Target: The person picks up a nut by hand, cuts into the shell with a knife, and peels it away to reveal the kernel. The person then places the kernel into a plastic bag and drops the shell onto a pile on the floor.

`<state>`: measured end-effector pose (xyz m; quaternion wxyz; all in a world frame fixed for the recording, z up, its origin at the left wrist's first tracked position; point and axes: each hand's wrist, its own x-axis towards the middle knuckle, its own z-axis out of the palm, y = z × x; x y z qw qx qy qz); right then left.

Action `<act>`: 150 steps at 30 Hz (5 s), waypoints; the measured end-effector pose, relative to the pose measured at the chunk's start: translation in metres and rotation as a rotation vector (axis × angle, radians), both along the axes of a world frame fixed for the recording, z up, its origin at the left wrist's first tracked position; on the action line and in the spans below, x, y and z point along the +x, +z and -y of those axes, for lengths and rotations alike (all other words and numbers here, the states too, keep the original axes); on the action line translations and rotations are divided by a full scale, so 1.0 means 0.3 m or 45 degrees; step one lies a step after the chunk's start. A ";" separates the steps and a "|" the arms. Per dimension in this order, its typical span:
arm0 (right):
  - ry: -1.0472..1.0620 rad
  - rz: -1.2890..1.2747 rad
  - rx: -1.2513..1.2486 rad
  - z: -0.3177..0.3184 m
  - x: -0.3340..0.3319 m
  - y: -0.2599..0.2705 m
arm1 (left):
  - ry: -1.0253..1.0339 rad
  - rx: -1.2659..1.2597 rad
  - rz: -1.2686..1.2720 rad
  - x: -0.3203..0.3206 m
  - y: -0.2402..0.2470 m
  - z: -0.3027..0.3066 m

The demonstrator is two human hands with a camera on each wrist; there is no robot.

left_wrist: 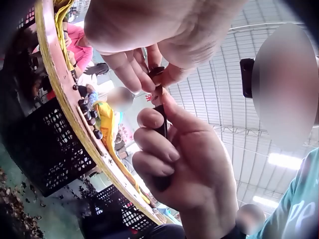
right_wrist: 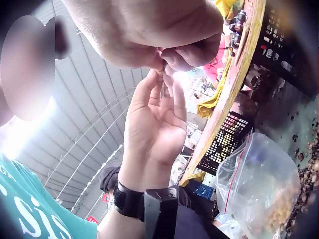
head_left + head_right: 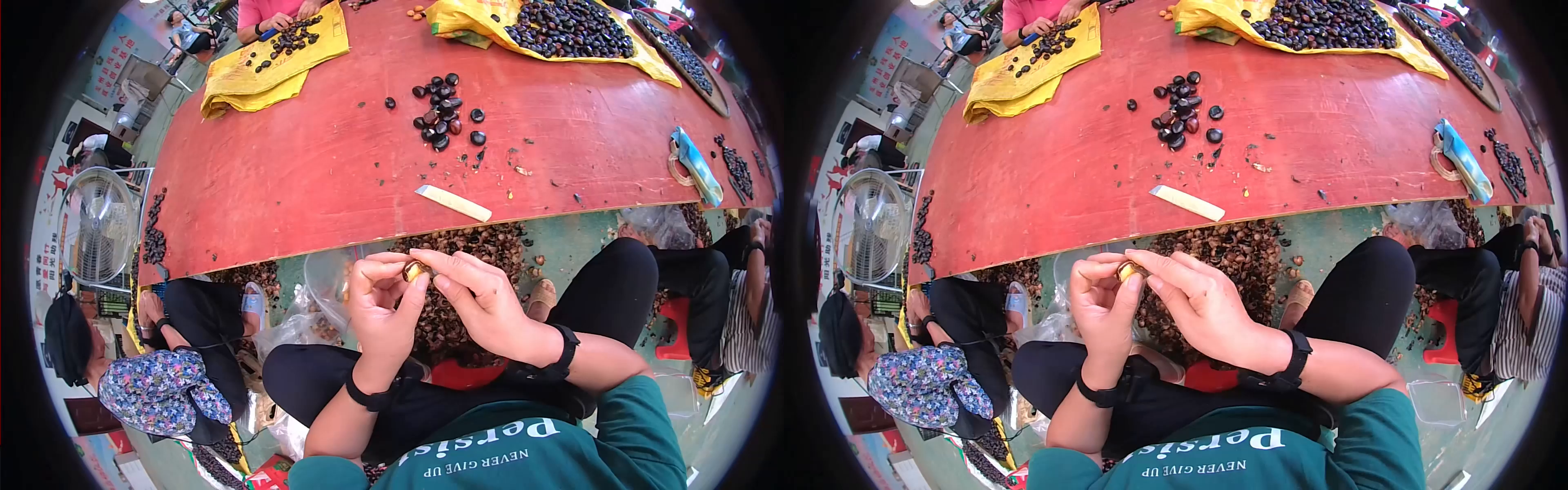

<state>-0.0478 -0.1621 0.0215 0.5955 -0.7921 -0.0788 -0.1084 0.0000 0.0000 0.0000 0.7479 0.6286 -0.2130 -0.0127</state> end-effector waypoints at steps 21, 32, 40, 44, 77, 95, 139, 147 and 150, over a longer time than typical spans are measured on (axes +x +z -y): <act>0.053 -0.038 0.219 0.000 0.008 -0.006 | 0.088 0.136 0.158 -0.001 0.015 0.020; 0.081 -0.379 0.546 0.128 0.034 0.054 | -0.204 0.128 -0.269 -0.036 0.052 0.030; 0.232 -0.390 0.286 0.117 0.010 0.079 | -0.242 -0.256 -0.519 0.024 0.045 -0.002; 0.293 -0.222 0.277 0.085 0.004 0.051 | -0.234 -0.218 -0.428 0.027 0.025 -0.007; 0.145 -0.304 0.194 0.127 0.026 0.056 | -0.241 -0.032 -0.622 0.035 0.060 -0.006; 0.145 -0.105 0.129 0.082 0.016 0.022 | 0.071 0.404 0.070 0.005 0.040 0.029; -0.409 -0.029 -0.648 0.170 0.082 -0.032 | 0.532 1.365 0.163 0.196 0.072 -0.265; -0.497 -0.084 -1.026 0.192 0.179 -0.063 | 0.013 1.003 0.087 0.212 0.366 0.021; -0.471 -0.167 -0.968 0.186 0.195 -0.059 | -0.109 1.116 0.294 0.319 0.355 0.138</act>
